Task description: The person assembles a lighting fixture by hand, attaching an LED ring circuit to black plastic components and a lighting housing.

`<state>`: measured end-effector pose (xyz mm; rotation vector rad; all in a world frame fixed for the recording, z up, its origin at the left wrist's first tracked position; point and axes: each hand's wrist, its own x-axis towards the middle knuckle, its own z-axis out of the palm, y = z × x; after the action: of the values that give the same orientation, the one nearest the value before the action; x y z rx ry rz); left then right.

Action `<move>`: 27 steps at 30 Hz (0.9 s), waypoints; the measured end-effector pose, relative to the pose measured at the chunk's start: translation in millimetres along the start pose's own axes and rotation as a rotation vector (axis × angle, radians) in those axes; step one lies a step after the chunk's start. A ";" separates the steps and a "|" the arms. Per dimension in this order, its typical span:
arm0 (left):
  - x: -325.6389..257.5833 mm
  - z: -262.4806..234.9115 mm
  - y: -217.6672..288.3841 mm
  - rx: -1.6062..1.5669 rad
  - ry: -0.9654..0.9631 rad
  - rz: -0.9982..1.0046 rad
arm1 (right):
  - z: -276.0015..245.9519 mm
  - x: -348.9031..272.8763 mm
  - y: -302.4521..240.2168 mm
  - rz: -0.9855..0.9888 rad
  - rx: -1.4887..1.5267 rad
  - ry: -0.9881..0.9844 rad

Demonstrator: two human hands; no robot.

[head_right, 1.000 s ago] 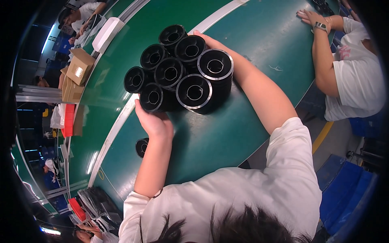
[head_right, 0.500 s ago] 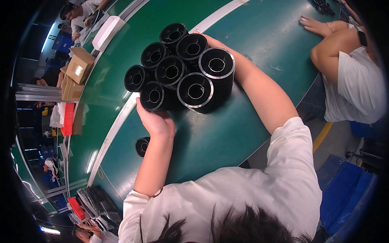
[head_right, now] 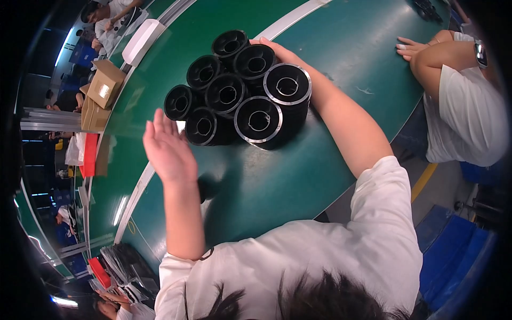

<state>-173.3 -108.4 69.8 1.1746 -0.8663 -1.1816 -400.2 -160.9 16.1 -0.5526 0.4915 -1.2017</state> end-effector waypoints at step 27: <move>76.3 -24.6 -32.0 0.041 -0.937 0.219 | -3.6 -4.9 -14.4 -0.077 -0.148 -0.019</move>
<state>-141.2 -176.7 27.8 0.4834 -1.6676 -1.5385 -414.3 -160.5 22.9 -0.7148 0.5500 -1.2385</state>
